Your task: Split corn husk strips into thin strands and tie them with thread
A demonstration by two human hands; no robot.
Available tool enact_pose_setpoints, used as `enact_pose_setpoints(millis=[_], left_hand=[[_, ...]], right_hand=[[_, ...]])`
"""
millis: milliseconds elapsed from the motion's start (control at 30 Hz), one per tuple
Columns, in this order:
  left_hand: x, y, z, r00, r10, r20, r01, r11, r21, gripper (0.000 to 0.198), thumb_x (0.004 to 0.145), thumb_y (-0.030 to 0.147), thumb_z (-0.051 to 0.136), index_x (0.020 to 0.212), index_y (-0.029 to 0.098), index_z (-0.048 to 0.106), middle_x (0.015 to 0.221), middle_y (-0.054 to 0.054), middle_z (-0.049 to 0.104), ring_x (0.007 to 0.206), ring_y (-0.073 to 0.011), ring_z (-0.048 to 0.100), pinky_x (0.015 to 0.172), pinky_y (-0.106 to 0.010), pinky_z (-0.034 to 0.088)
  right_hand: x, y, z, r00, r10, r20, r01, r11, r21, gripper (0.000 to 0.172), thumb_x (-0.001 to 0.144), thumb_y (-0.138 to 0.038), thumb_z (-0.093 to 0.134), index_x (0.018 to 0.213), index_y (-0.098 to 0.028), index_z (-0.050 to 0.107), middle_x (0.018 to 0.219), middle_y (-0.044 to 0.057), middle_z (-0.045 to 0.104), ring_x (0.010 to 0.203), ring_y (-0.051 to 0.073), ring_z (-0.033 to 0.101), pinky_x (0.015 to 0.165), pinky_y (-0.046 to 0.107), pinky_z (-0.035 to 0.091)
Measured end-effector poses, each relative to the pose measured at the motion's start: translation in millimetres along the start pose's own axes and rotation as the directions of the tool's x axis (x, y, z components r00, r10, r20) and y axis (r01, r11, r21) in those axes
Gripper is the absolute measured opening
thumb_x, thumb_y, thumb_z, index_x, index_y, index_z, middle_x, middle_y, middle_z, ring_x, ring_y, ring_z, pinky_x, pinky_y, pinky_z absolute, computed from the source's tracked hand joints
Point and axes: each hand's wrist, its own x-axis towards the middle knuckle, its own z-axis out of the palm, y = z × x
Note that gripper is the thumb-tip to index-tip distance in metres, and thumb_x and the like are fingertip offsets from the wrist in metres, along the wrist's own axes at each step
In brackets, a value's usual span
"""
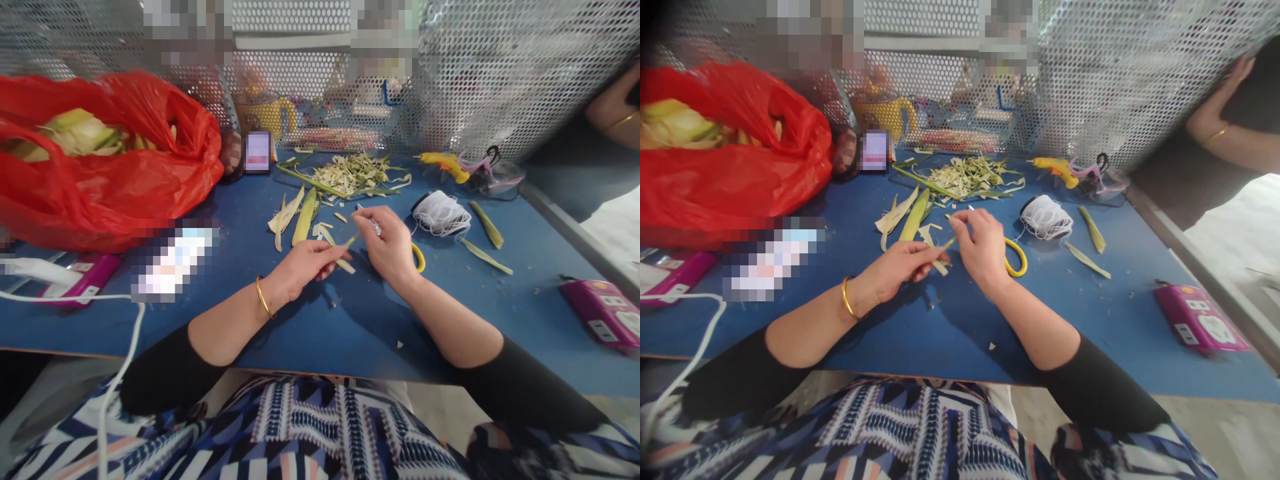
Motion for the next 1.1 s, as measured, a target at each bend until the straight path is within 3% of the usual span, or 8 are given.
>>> enact_pose_setpoints(millis=[100,167,300,400,767,867,1000,1100], left_hand=[[3.8,5.9,-4.8,0.995,-0.068,-0.078,0.045,0.962,-0.271,0.024,0.090,0.036,0.072,0.080,0.014,0.078,0.062,-0.002,0.065,0.055,-0.0096,0.058,0.057,-0.022,0.046],[5.3,8.7,-7.3,0.994,-0.053,-0.094,0.013,0.922,-0.386,0.016,0.090,0.026,0.071,0.081,0.014,0.078,0.072,-0.006,0.073,0.067,-0.0121,0.068,0.069,-0.024,0.054],[6.3,5.1,-7.2,0.992,0.068,-0.109,-0.107,0.906,-0.409,0.006,0.077,0.013,0.078,0.083,0.015,0.081,0.089,-0.008,0.080,0.086,-0.0160,0.074,0.085,-0.027,0.057],[7.7,-2.7,-5.3,0.987,0.120,-0.106,-0.150,0.924,-0.352,0.012,0.073,0.020,0.084,0.084,0.017,0.082,0.093,-0.008,0.081,0.093,-0.0217,0.074,0.087,-0.032,0.058],[9.4,-3.9,-7.7,0.974,0.158,-0.164,-0.198,0.944,-0.265,0.015,0.073,0.026,0.083,0.083,0.016,0.077,0.084,-0.007,0.078,0.077,-0.0224,0.072,0.065,-0.033,0.055],[7.9,1.0,-10.3,0.977,0.138,-0.165,-0.182,0.941,-0.287,0.017,0.072,0.023,0.083,0.084,0.014,0.075,0.083,-0.007,0.077,0.076,-0.0200,0.072,0.071,-0.032,0.057],[3.5,7.6,-10.8,0.985,0.114,-0.130,-0.149,0.942,-0.300,0.015,0.070,0.015,0.083,0.082,0.014,0.074,0.078,-0.004,0.074,0.076,-0.0159,0.071,0.080,-0.030,0.056],[0.6,9.0,-8.7,0.995,0.084,-0.049,-0.095,0.952,-0.292,0.013,0.072,0.021,0.082,0.077,0.015,0.071,0.069,-0.001,0.067,0.064,-0.0122,0.064,0.069,-0.028,0.054]], right_hand=[[-0.6,-9.6,-9.4,0.969,-0.204,-0.140,0.182,0.971,-0.152,0.023,0.094,-0.033,0.058,0.074,-0.024,0.063,0.081,0.006,0.071,0.083,0.023,0.062,0.081,0.037,0.045],[-6.4,-15.3,-8.7,0.976,-0.207,-0.066,0.195,0.969,-0.150,0.030,0.095,-0.035,0.058,0.068,-0.023,0.060,0.070,0.004,0.066,0.071,0.020,0.059,0.073,0.035,0.044],[-19.8,-15.2,7.8,0.956,0.044,0.291,-0.042,0.999,-0.012,0.031,0.091,-0.040,0.066,0.067,-0.021,0.067,0.072,0.003,0.070,0.066,0.017,0.060,0.065,0.030,0.043],[-23.8,-9.0,17.9,0.896,0.174,0.408,-0.215,0.975,0.056,0.029,0.089,-0.038,0.066,0.067,-0.019,0.070,0.070,0.003,0.072,0.066,0.017,0.061,0.063,0.028,0.043],[-21.4,-12.7,11.8,0.858,-0.016,0.514,-0.162,0.940,0.299,0.030,0.086,-0.037,0.062,0.062,-0.020,0.068,0.088,0.005,0.067,0.085,0.019,0.063,0.083,0.032,0.050],[-15.0,-12.3,5.7,0.832,0.066,0.551,-0.203,0.960,0.191,0.040,0.089,-0.050,0.061,0.063,-0.020,0.067,0.077,0.004,0.067,0.075,0.018,0.061,0.074,0.031,0.048],[-4.9,-7.6,0.6,0.876,0.292,0.385,-0.365,0.921,0.132,0.048,0.084,-0.068,0.063,0.071,-0.022,0.059,0.062,0.000,0.063,0.062,0.017,0.060,0.062,0.030,0.045],[-2.8,-6.3,2.5,0.877,0.265,0.401,-0.372,0.903,0.216,0.051,0.079,-0.072,0.067,0.069,-0.023,0.055,0.058,-0.001,0.063,0.059,0.016,0.061,0.062,0.029,0.046]])
